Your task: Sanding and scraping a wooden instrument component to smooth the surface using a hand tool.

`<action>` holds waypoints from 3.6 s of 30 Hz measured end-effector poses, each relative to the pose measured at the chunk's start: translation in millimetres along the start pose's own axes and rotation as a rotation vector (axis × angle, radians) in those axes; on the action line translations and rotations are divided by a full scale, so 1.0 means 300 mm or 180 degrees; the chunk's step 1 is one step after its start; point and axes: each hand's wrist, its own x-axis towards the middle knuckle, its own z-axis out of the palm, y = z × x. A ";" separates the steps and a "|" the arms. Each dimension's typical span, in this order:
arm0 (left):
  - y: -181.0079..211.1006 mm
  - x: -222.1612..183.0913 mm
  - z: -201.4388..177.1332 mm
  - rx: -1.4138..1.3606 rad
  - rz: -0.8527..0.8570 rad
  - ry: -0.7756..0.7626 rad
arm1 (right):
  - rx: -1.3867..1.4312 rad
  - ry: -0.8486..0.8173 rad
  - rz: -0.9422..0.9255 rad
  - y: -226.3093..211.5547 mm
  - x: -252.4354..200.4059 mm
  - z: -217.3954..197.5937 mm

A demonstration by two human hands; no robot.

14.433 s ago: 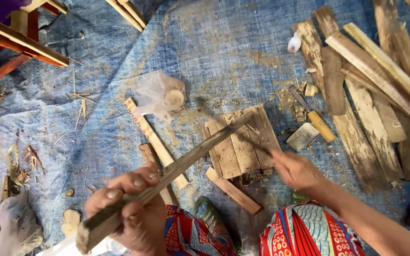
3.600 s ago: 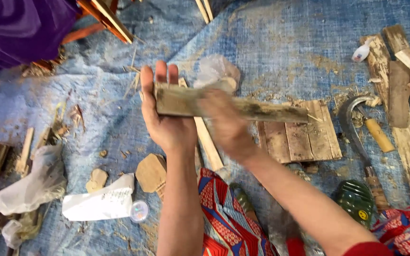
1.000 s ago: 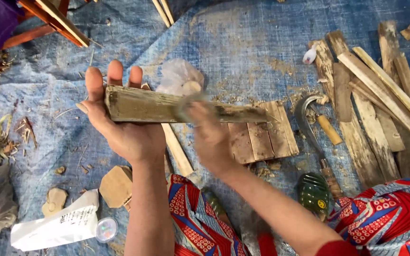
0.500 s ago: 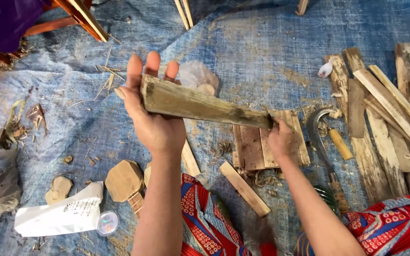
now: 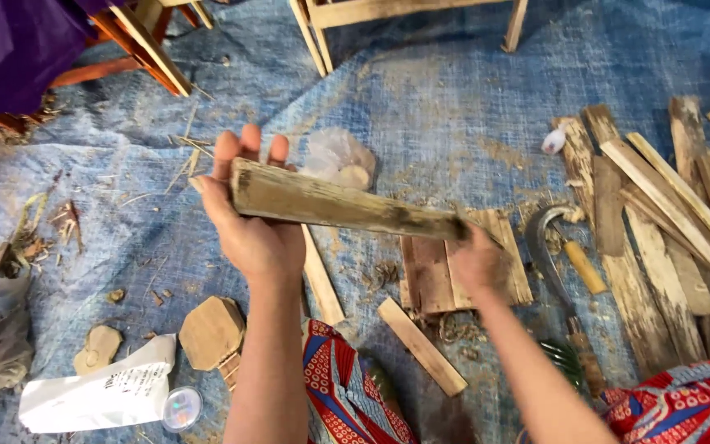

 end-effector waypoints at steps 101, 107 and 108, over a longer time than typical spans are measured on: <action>-0.050 0.030 -0.120 -0.0362 -0.0749 -0.0985 | 0.2936 -0.0355 -0.2028 -0.677 -0.463 -0.242; -0.060 0.040 -0.170 -0.0480 -0.0797 -0.1203 | 0.2666 -0.0328 -0.3353 -0.767 -0.515 -0.250; -0.042 0.031 -0.178 -0.0557 -0.0898 -0.0785 | 0.2733 -0.0373 -0.3469 -0.742 -0.497 -0.231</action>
